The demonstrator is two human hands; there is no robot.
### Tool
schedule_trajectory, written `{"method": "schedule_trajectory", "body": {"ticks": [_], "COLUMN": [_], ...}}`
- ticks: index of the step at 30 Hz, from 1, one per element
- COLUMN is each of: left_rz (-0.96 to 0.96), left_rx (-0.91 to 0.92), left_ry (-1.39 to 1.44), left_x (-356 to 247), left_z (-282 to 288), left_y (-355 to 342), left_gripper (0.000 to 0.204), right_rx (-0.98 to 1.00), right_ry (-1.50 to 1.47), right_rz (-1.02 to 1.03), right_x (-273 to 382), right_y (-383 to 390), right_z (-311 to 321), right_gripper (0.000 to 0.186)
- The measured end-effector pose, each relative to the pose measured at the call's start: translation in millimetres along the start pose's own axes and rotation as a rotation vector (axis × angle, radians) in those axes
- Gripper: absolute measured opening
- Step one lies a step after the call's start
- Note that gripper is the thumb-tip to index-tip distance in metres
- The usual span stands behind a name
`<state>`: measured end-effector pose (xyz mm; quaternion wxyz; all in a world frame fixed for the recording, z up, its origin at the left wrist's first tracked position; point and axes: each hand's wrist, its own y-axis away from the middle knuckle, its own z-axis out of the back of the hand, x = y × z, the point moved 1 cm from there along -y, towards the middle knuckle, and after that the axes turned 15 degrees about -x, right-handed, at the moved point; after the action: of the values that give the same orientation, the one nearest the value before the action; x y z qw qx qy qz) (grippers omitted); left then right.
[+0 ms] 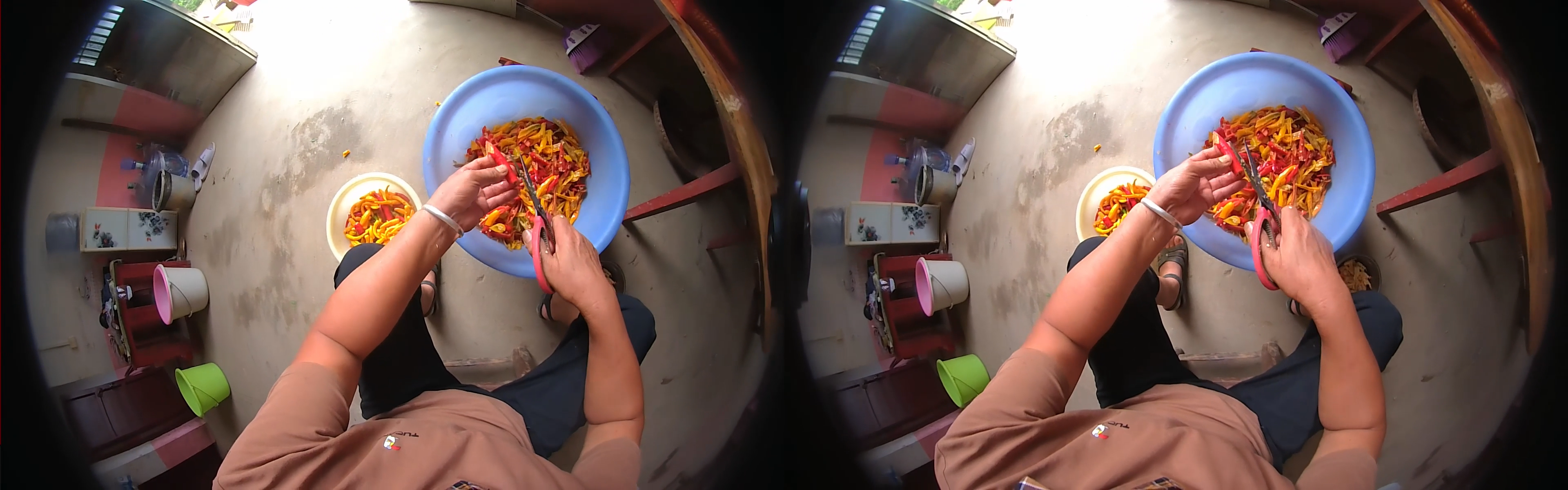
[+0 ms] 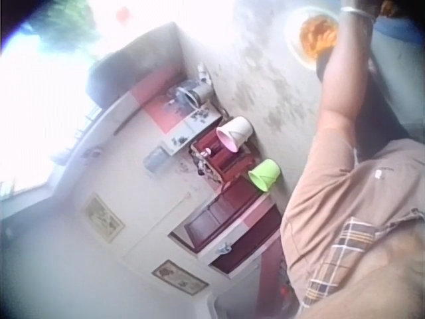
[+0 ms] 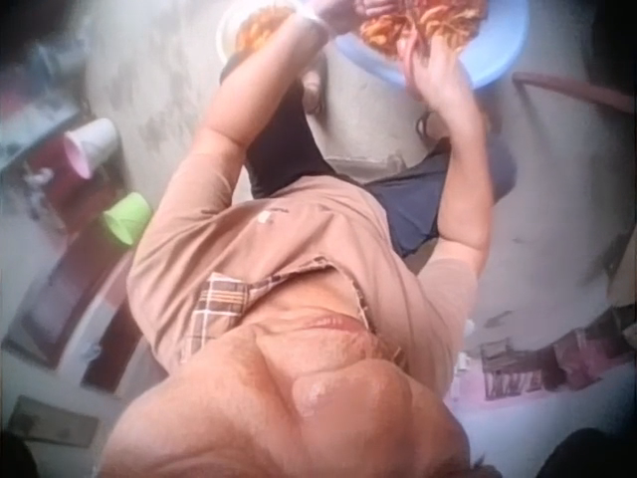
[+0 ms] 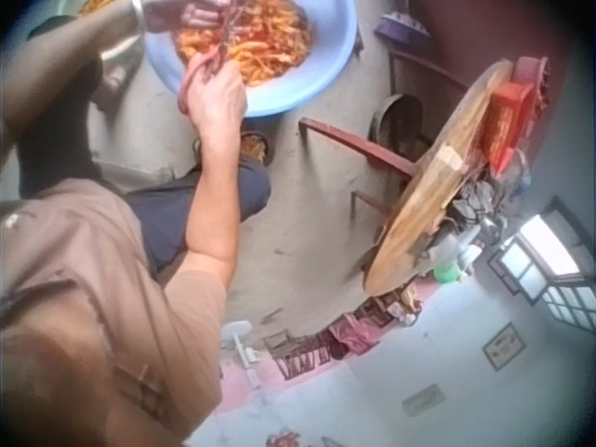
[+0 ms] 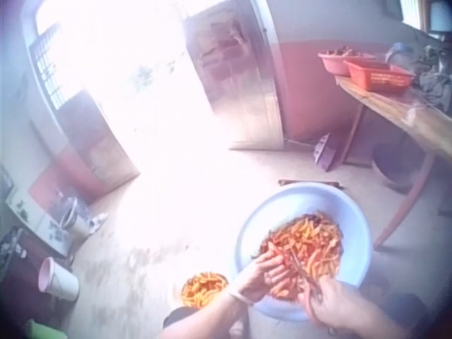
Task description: Cutting peppers with scissors into a bowl.
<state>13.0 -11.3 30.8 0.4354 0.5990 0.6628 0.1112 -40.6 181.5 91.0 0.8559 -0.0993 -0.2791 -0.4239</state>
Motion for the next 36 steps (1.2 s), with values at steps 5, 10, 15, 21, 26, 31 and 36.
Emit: {"method": "schedule_trajectory", "body": {"ticks": [5,10,15,21,26,31,36], "left_rz": [0.013,0.005,-0.006,-0.015,0.003,-0.015,0.006], "left_rx": [0.046,-0.007,-0.025,-0.020,0.020,0.026,0.037], "left_ry": [0.046,0.003,-0.051,-0.110,-0.269,-0.313,-0.361], "left_x": [-1.9,1.1,3.8,5.9,6.1,7.5,9.3], "left_z": [-5.9,-5.0,-4.2,-0.2,-2.6,-2.5,-1.5], "left_y": [5.5,6.4,6.2,0.4,1.3,2.4,1.3], "left_gripper": [0.034,0.032,0.021,0.021,0.025,0.026,0.025], "right_rx": [-0.057,-0.019,0.007,0.046,0.030,0.021,-0.001], "right_ry": [-0.019,-0.024,-0.031,-0.026,-0.017,0.033,0.026], "right_rz": [0.056,0.047,0.026,0.032,0.007,0.001,-0.006], "right_x": [-2.4,-3.1,-5.3,-16.2,-14.1,-16.6,-18.2], "right_y": [1.6,-0.4,2.0,5.8,4.9,2.9,1.8], "right_z": [-1.9,-2.1,-2.8,-9.0,-4.2,-4.9,-7.1], "right_gripper": [0.041,0.041,0.040,0.036,0.040,0.041,0.040]}}
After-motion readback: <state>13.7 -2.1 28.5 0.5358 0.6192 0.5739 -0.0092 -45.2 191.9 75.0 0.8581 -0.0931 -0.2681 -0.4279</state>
